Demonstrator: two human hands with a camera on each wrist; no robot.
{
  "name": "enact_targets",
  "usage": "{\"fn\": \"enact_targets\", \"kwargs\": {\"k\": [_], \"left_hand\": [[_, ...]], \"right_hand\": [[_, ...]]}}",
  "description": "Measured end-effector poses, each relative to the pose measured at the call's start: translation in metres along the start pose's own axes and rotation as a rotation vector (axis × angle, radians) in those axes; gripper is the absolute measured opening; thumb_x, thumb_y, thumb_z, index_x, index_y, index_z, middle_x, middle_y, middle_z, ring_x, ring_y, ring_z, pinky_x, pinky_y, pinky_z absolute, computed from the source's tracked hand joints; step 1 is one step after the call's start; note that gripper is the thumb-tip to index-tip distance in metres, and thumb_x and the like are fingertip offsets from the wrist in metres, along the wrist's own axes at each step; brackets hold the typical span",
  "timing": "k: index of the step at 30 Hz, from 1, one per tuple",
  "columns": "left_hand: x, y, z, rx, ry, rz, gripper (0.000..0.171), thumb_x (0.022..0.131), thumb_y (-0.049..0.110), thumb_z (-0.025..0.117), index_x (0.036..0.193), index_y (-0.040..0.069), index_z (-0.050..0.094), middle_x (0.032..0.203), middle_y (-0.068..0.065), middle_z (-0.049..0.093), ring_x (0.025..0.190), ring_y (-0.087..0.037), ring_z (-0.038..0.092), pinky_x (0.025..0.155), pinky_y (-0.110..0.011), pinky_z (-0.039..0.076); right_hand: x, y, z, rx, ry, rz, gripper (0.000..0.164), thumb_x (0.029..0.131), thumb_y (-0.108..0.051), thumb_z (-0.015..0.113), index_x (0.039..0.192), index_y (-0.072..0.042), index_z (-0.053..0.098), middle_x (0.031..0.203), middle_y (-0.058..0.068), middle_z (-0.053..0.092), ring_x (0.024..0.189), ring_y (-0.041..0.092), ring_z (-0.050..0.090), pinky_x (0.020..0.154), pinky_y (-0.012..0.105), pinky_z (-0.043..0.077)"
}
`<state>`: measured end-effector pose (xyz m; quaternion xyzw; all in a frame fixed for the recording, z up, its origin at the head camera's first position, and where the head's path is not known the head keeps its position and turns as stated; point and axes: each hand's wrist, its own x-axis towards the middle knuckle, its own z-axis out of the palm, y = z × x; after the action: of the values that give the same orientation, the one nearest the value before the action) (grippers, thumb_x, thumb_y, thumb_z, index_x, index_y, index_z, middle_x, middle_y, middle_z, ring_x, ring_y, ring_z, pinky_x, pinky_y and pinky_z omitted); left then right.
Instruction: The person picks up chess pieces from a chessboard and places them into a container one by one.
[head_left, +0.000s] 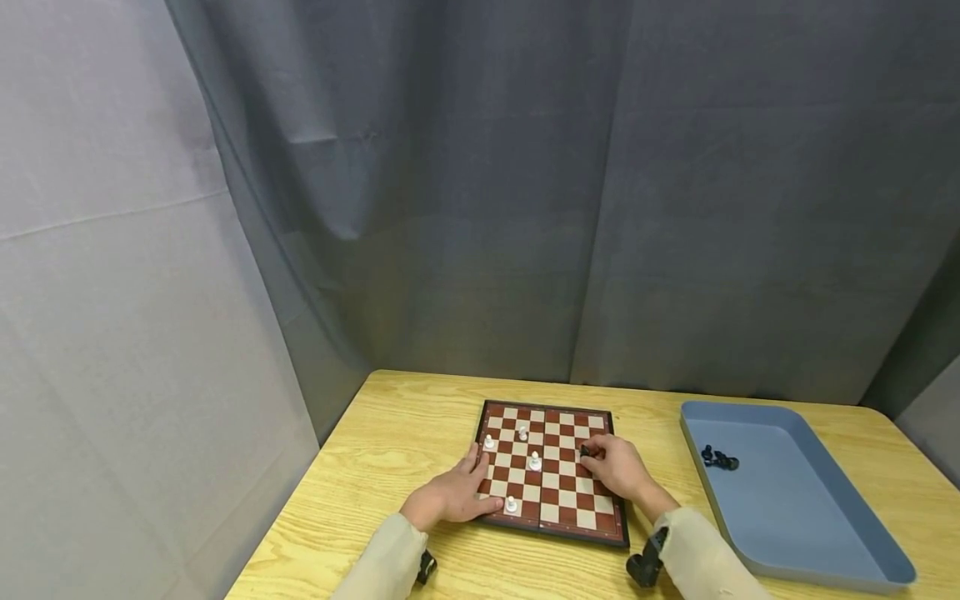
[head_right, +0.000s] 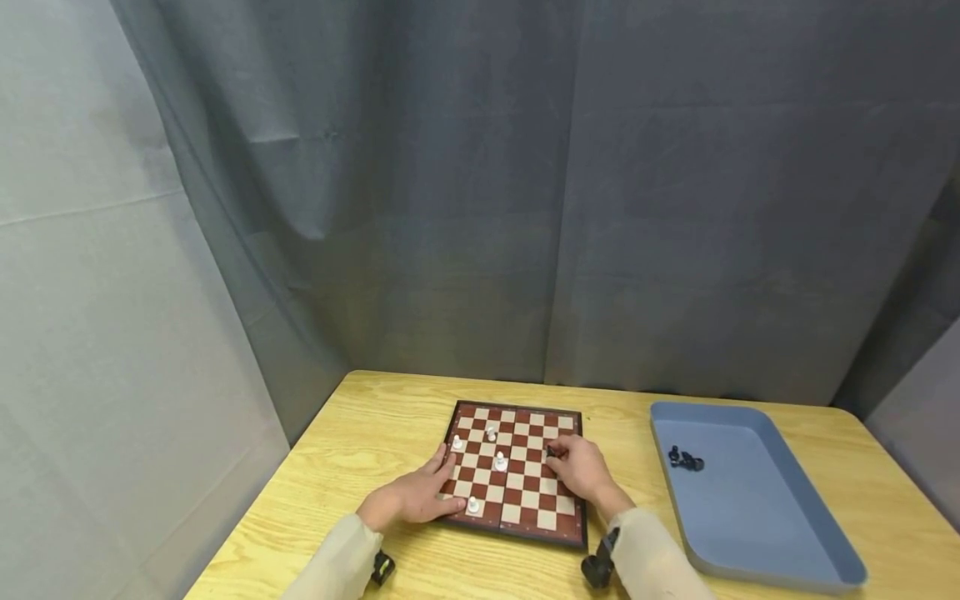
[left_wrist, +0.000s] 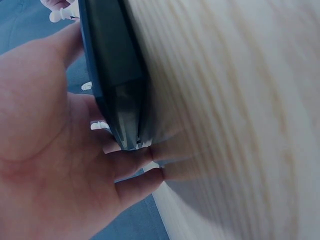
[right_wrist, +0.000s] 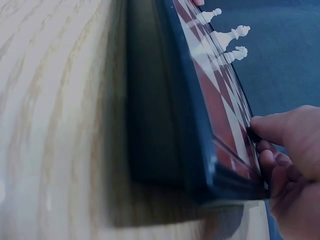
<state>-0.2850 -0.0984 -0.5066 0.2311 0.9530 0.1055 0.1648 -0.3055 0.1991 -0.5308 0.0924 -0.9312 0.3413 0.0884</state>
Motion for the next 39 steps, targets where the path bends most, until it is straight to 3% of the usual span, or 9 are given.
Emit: {"fn": "enact_targets", "kwargs": {"k": [14,22,29,39], "left_hand": [[0.000,0.001,-0.001,0.006,0.003,0.004,0.086,0.092,0.061,0.043,0.152,0.006,0.016,0.157,-0.015,0.001,0.141,-0.027,0.017,0.102,-0.040,0.037],[0.002,0.000,0.000,0.002,0.004,0.004,0.086,0.093,0.061,0.042,0.152,0.006,0.015,0.157,-0.015,0.000,0.142,-0.027,0.016,0.103,-0.039,0.036],[0.002,-0.001,0.002,0.005,0.001,-0.004,0.086,0.092,0.062,0.041,0.153,0.007,0.015,0.158,-0.014,0.000,0.142,-0.026,0.016,0.102,-0.039,0.037],[-0.002,0.001,0.000,-0.003,0.009,-0.002,0.085,0.092,0.061,0.043,0.152,0.006,0.016,0.157,-0.015,0.001,0.141,-0.027,0.017,0.103,-0.041,0.036]], "right_hand": [[-0.004,-0.001,-0.004,0.060,-0.001,0.022,0.018,0.087,-0.009,0.068,0.103,-0.001,0.069,0.087,0.003,0.064,0.070,0.013,0.055,0.062,0.032,0.046],[-0.011,-0.004,-0.014,0.106,-0.023,0.036,0.021,0.089,-0.011,0.065,0.107,-0.001,0.069,0.107,0.013,0.066,0.092,0.026,0.062,0.074,0.041,0.050],[-0.017,-0.001,-0.024,0.148,-0.056,0.063,0.015,0.090,-0.011,0.064,0.102,-0.004,0.070,0.098,0.008,0.066,0.077,0.017,0.057,0.063,0.033,0.046],[-0.025,0.006,-0.042,0.121,-0.031,0.049,0.017,0.090,-0.012,0.065,0.104,-0.004,0.069,0.095,0.004,0.066,0.083,0.019,0.059,0.065,0.033,0.048]]}}
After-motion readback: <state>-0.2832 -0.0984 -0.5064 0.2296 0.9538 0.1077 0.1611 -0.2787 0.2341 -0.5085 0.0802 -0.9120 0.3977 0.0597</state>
